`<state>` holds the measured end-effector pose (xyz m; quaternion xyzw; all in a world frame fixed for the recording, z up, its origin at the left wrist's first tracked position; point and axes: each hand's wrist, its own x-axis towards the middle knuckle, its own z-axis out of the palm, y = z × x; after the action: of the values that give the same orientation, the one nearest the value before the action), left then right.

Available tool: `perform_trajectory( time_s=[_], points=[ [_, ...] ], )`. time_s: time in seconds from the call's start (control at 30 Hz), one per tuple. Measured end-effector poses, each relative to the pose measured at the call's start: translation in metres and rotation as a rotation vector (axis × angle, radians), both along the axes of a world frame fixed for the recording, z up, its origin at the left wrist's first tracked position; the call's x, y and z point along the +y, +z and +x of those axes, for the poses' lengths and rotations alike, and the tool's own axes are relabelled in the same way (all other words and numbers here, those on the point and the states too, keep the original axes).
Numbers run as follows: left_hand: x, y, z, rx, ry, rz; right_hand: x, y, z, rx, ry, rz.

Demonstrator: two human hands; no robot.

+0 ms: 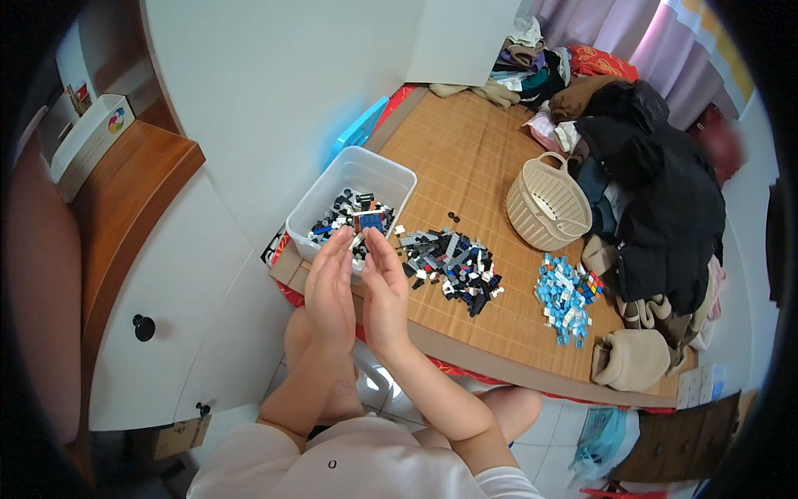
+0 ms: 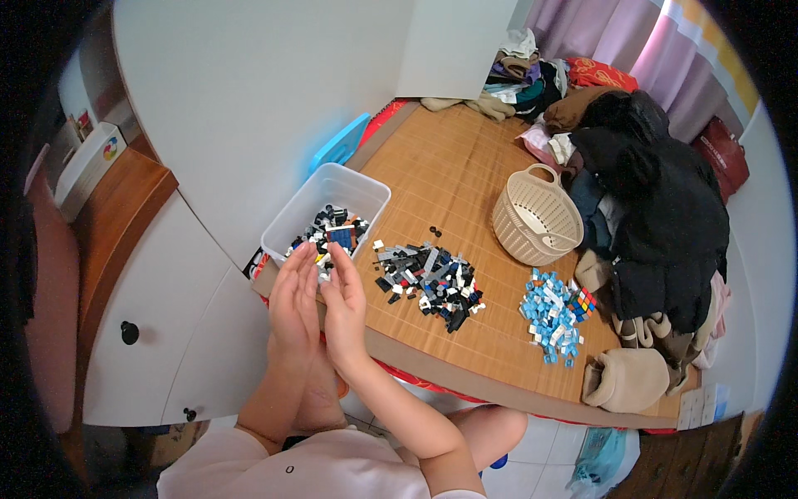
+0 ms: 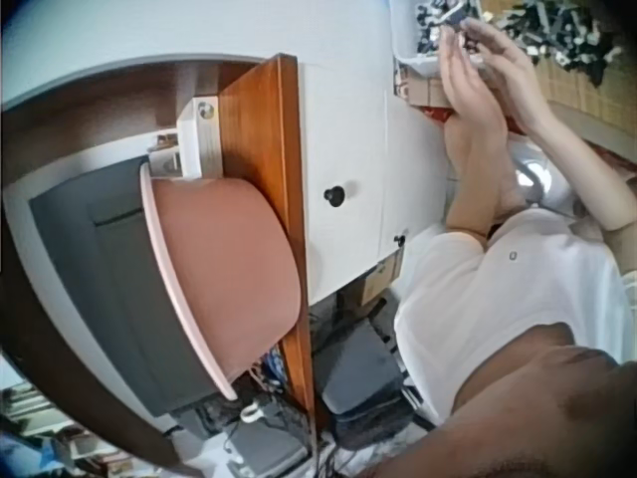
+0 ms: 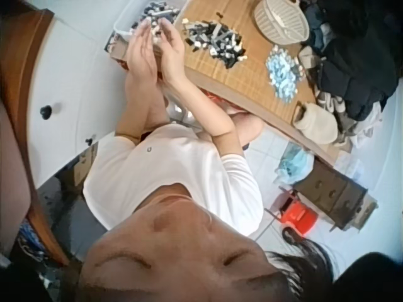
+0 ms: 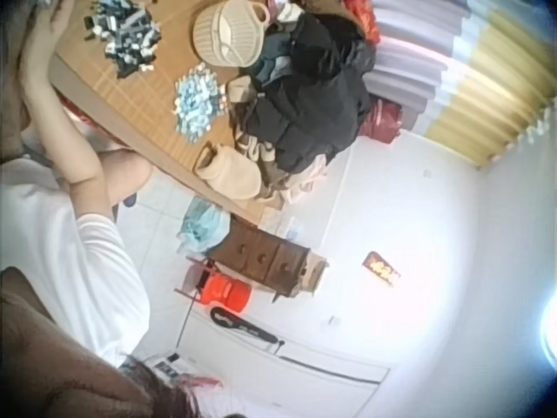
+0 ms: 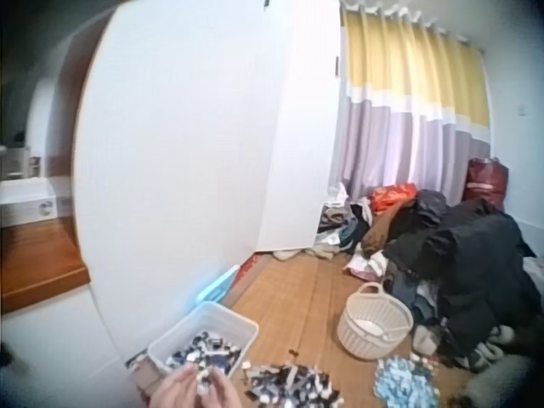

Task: The person sits on a mat and assembles small plastic building blocks by hand. They pick up individual pieces from a pile on the mat and connect them to a growing structure held in their hands.

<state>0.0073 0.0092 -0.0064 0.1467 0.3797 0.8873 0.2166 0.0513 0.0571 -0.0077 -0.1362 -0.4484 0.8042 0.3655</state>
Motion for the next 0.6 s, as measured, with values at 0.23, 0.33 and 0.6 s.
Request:
perform_trajectory(
  time_s=[0.23,0.33,0.6],
  points=[
    [0.01,-0.005,0.031,0.009,-0.165,-0.021,0.009,-0.003,0.032,-0.02,-0.078,-0.125],
    [0.021,-0.02,0.045,0.031,-0.264,-0.082,0.025,-0.034,0.053,-0.078,-0.197,-0.059],
    [0.047,-0.066,0.058,-0.035,-0.328,-0.301,0.044,-0.081,0.108,-0.316,-0.406,-0.127]
  ],
)
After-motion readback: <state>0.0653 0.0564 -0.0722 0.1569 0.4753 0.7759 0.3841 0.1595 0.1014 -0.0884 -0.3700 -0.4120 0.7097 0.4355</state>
